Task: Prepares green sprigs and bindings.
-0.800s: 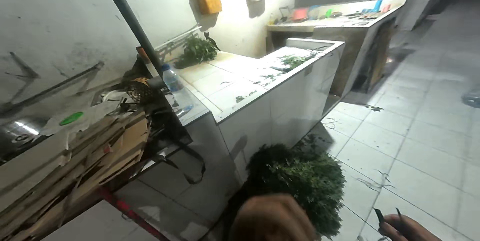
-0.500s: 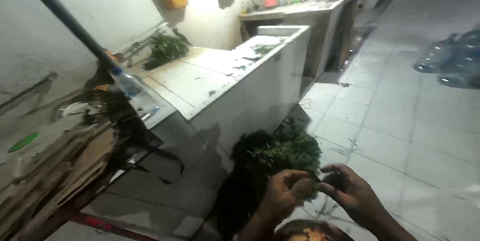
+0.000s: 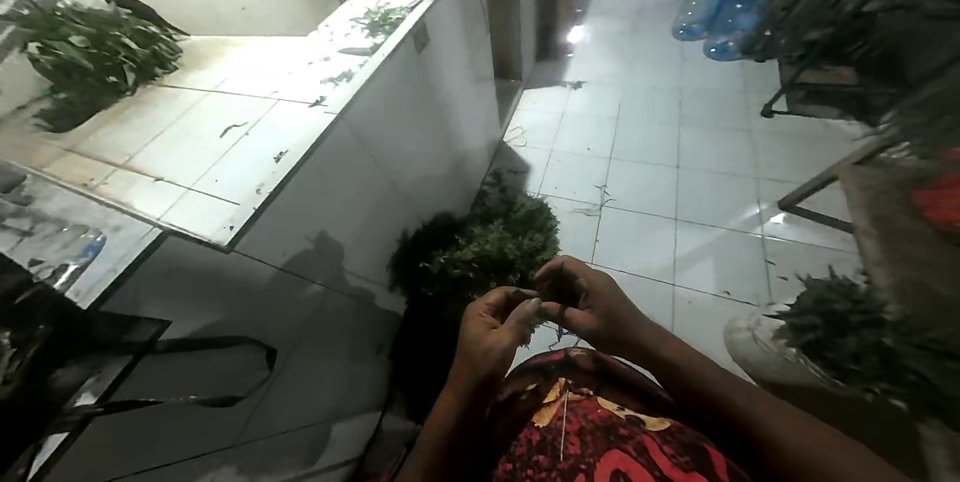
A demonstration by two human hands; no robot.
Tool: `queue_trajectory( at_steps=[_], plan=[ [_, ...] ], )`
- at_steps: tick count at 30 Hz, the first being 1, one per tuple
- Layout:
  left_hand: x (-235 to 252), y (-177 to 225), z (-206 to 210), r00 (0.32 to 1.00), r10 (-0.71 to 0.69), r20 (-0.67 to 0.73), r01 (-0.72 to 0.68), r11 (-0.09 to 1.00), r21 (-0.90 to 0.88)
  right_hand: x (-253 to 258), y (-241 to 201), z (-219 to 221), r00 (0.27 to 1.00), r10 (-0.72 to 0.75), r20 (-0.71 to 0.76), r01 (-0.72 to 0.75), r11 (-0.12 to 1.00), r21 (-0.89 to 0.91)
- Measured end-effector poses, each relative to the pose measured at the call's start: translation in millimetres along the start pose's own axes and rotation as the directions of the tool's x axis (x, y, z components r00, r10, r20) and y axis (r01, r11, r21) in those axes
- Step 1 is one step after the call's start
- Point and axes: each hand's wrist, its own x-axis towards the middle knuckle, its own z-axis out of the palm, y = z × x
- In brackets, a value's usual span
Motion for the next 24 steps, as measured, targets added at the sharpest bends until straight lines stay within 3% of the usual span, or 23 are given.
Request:
queue_trajectory(
  at_steps=[9, 17, 21, 24],
  plan=[
    [3.6, -8.2, -7.3, 0.991, 0.092, -0.095, -0.087, 0.995, 0.053, 4.7, 3.1, 11.9, 0.999, 0.016, 0.039, -0.021, 0.990, 0.143],
    [2.0, -10.1, -16.7, 0.987, 0.134, -0.087, -0.127, 0.988, 0.084, 11.8, 6.1, 20.1, 0.999, 0.050, 0.016, -0.052, 0.992, 0.116],
    [5.9, -4.8, -23.5, 0.967, 0.176, -0.186, -0.164, 0.983, 0.077, 11.6, 14.2, 22.5, 0.991, 0.061, 0.119, -0.067, 0.997, 0.043],
    [8.6, -1.0, -31.0, 0.946, 0.191, -0.260, -0.186, 0.982, 0.045, 12.2, 17.0, 25.5, 0.993, 0.063, 0.103, -0.070, 0.995, 0.065]
  ],
)
